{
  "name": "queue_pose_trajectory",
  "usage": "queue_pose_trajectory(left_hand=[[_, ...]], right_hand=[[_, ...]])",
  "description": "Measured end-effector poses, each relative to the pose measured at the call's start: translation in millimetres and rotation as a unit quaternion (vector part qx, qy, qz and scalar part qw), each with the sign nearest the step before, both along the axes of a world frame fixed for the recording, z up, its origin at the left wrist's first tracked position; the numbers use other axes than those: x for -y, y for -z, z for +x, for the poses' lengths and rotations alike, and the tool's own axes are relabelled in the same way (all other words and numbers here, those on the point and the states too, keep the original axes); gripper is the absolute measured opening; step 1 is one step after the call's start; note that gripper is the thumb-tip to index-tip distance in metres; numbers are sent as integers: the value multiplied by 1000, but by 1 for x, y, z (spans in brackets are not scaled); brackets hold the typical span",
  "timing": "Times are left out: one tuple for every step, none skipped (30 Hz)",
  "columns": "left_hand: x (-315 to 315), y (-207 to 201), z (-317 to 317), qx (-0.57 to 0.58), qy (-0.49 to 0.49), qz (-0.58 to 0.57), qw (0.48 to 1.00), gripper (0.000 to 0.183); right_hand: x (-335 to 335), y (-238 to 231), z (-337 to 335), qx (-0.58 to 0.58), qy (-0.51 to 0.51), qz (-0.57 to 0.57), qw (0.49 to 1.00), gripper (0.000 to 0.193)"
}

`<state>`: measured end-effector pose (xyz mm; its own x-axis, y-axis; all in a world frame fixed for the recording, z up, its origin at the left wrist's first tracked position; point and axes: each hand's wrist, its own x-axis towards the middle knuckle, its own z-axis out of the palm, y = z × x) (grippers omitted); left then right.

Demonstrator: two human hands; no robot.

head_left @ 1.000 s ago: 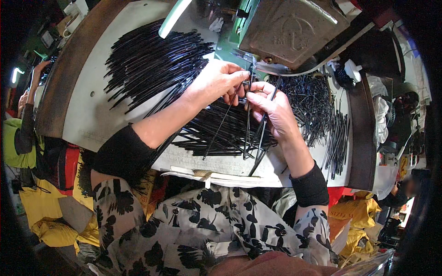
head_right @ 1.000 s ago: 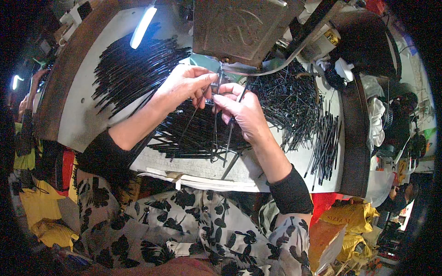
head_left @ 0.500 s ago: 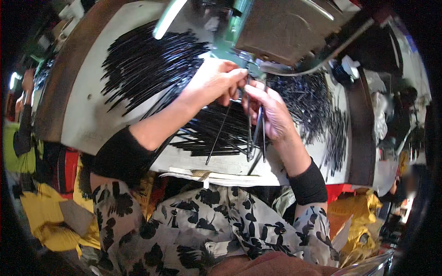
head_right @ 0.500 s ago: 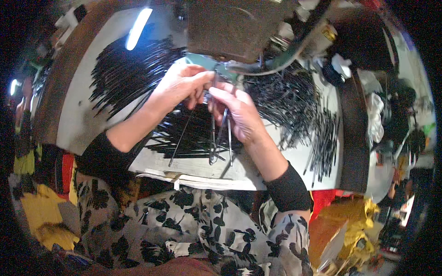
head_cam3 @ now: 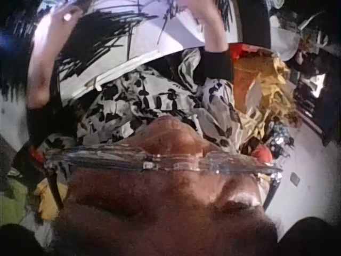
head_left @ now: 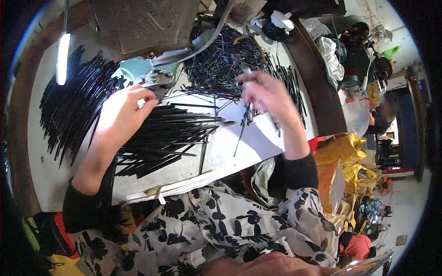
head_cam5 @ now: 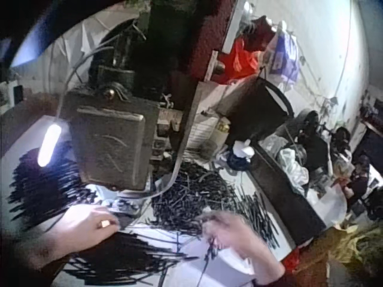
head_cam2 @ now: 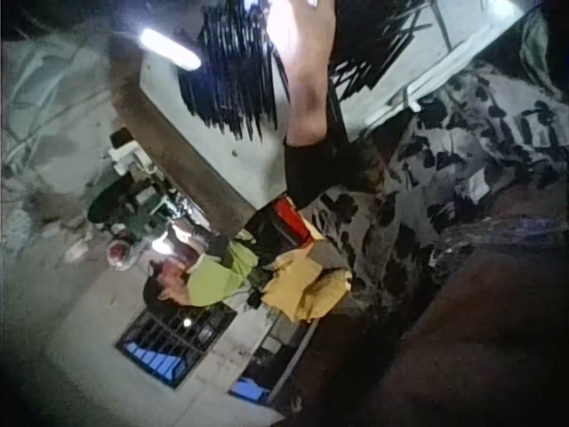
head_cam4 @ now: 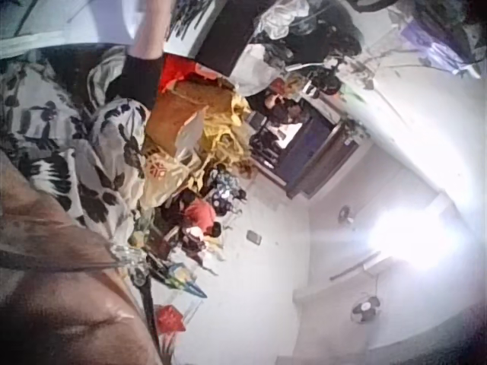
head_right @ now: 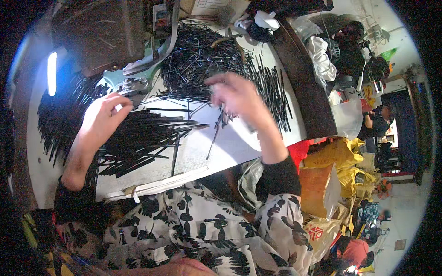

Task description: The person sorts and assembles black zip ties by hand at an industrial workstation.

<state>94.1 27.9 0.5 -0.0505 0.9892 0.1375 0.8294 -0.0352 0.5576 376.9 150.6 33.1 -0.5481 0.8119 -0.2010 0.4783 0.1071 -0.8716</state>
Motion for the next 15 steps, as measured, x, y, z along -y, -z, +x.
queue_pose_trajectory(left_hand=[[3,0,0,-7,6,1,1000,17],[4,0,2,-6,8,3,1000,17],[4,-2,4,-32,25,7,999,17],[5,-2,4,-58,35,8,998,17],[6,2,3,-75,46,37,995,17],[4,0,4,-75,48,38,995,17],[4,-2,6,-73,42,22,996,17],[4,-4,7,-72,35,4,997,17],[2,-5,8,-72,41,5,997,17],[3,-5,7,-61,37,4,997,17],[4,-4,5,-51,34,2,998,17],[3,-4,6,-53,38,3,998,17],[2,-4,6,-53,38,3,998,17],[2,-5,7,-53,38,4,998,17],[1,-5,8,-53,39,4,998,17]], right_hand=[[-13,-4,23,56,64,71,994,42],[-25,-4,45,109,123,140,976,48],[-37,0,69,206,159,247,933,55],[-44,2,80,298,186,346,870,62],[-44,4,90,319,183,329,870,78],[-47,7,99,319,186,329,869,78],[-51,19,111,360,185,339,849,81],[-55,30,123,400,184,348,827,84],[-60,36,136,371,195,347,839,85],[-66,39,142,370,194,344,841,85],[-72,41,147,353,200,320,856,82],[-75,38,153,335,211,296,869,79],[-79,37,157,312,210,282,883,68],[-80,38,160,312,214,282,882,68],[-81,36,154,331,224,279,873,64]])
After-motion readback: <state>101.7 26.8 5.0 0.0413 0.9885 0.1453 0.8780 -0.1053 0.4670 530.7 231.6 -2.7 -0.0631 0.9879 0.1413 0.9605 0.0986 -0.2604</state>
